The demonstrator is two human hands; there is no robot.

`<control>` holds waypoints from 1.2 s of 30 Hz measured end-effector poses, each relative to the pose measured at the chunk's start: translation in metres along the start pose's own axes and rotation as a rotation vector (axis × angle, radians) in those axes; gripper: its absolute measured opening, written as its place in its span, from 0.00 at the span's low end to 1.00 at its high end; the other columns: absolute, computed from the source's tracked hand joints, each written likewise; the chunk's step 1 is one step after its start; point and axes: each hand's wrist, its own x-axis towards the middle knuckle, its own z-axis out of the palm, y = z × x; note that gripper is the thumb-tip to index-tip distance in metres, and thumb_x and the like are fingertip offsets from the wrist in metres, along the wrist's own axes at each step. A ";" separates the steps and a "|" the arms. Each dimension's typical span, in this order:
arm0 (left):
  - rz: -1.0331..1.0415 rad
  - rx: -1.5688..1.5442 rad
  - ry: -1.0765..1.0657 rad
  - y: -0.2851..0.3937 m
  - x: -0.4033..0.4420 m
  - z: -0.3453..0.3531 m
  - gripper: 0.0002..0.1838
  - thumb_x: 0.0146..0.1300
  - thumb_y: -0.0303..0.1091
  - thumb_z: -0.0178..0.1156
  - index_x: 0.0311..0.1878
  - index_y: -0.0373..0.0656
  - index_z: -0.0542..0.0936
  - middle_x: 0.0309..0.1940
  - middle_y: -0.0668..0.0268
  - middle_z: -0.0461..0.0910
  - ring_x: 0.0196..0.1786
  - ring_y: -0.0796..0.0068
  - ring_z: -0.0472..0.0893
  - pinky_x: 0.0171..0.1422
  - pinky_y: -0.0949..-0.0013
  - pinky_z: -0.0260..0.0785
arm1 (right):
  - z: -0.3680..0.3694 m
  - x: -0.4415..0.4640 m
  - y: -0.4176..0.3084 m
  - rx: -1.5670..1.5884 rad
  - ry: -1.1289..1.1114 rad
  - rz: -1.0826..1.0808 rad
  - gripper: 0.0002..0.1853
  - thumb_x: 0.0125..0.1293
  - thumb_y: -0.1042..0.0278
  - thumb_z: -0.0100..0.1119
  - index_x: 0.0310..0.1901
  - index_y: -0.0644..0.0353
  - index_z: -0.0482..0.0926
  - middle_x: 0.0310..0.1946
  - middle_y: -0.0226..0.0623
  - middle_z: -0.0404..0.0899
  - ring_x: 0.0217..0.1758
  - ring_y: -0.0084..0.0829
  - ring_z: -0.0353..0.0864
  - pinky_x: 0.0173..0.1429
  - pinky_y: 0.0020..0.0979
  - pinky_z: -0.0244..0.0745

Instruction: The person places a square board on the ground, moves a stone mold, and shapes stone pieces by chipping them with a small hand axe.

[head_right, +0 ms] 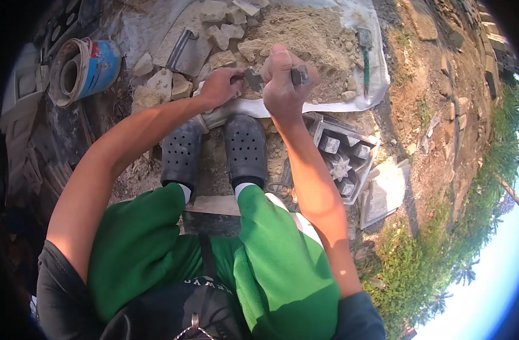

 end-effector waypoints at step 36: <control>0.054 0.057 -0.037 0.003 -0.016 -0.013 0.18 0.60 0.36 0.60 0.53 0.41 0.75 0.47 0.57 0.75 0.53 0.58 0.76 0.57 0.58 0.69 | -0.003 0.011 0.006 -0.138 -0.114 -0.026 0.22 0.70 0.71 0.45 0.15 0.62 0.60 0.10 0.26 0.58 0.14 0.19 0.56 0.20 0.28 0.51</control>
